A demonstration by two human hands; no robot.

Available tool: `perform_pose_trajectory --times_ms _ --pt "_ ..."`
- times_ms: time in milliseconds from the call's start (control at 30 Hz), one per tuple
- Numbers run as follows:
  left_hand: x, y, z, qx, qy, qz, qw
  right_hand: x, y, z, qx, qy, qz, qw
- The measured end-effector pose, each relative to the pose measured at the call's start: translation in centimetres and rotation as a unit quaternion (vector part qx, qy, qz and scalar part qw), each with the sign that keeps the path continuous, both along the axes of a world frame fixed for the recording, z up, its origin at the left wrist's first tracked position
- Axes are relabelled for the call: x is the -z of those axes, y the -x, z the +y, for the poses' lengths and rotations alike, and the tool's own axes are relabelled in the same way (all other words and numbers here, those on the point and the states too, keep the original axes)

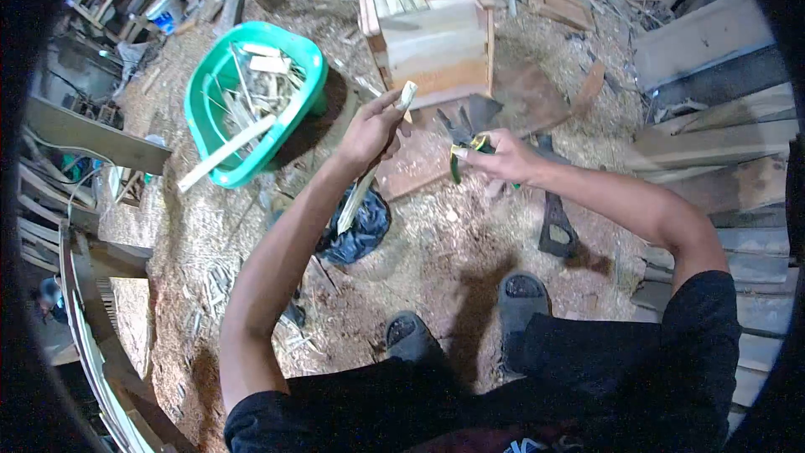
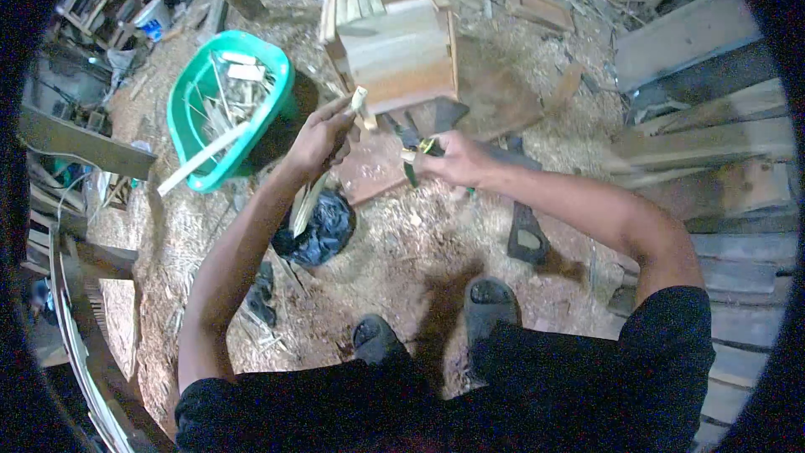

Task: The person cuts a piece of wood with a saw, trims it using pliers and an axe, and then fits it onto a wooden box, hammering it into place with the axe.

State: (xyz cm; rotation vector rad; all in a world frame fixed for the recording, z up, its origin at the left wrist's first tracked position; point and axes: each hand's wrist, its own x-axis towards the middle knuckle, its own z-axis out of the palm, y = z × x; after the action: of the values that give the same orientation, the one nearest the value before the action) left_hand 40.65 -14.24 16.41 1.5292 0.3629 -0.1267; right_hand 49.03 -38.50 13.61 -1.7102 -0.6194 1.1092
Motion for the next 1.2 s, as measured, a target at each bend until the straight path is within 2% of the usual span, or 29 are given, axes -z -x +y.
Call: perform_pose_trajectory --times_ms 67,100,167,233,300,367,500,600,633,733,833,967,1067,1167,1200 --pt "-2.5 1.0 0.7 0.016 -0.042 -0.006 0.999 1.1 -1.7 1.5 -0.032 -0.108 -0.102 0.988" --pt "-3.6 1.7 0.6 0.019 -0.044 -0.008 0.999 -0.2 -2.2 2.4 -0.067 -0.093 -0.094 0.989" --pt "-4.7 3.2 0.8 0.041 -0.037 -0.029 0.998 -2.3 -1.8 2.9 -0.056 -0.169 -0.125 0.976" --pt "-5.8 4.6 0.3 0.023 -0.012 -0.049 0.998 -2.8 -2.0 4.3 -0.079 -0.240 -0.223 0.942" --pt "-7.2 6.2 -0.4 0.012 0.045 -0.063 0.997 -4.2 -0.9 4.3 -0.087 -0.229 -0.080 0.966" --pt "-6.9 6.6 -0.5 0.030 0.026 -0.066 0.997 -5.5 0.5 4.1 -0.083 -0.211 0.031 0.973" --pt "-5.6 7.1 -0.3 0.078 0.021 -0.068 0.994 -6.8 1.7 3.6 -0.153 -0.175 0.153 0.961" --pt "-6.0 7.4 -0.7 0.097 -0.008 -0.078 0.992 -7.4 2.6 3.8 -0.214 -0.210 0.146 0.943" --pt "-5.9 7.4 -0.7 0.096 -0.017 -0.085 0.992 -6.9 2.5 3.9 -0.212 -0.178 0.157 0.948" --pt "-6.0 7.7 -0.4 0.092 -0.062 -0.082 0.990 -7.5 2.5 4.0 -0.172 -0.181 0.238 0.939" --pt "-5.1 7.6 -0.2 0.104 -0.088 -0.101 0.986 -7.2 2.4 3.8 -0.162 -0.168 0.225 0.946" --pt "-5.3 8.1 -0.8 0.076 -0.137 -0.059 0.986 -6.4 2.7 4.1 -0.125 -0.092 0.034 0.987" --pt "-4.3 8.0 -0.6 0.046 -0.121 -0.034 0.991 -6.6 2.2 4.6 -0.147 0.002 -0.196 0.970" --pt "-3.4 7.9 -0.6 0.060 -0.124 -0.017 0.990 -6.4 2.4 4.0 -0.142 -0.053 -0.205 0.967" --pt "-2.9 7.9 -0.5 0.081 -0.123 -0.032 0.989 -6.1 2.4 3.8 -0.141 -0.055 -0.139 0.979"
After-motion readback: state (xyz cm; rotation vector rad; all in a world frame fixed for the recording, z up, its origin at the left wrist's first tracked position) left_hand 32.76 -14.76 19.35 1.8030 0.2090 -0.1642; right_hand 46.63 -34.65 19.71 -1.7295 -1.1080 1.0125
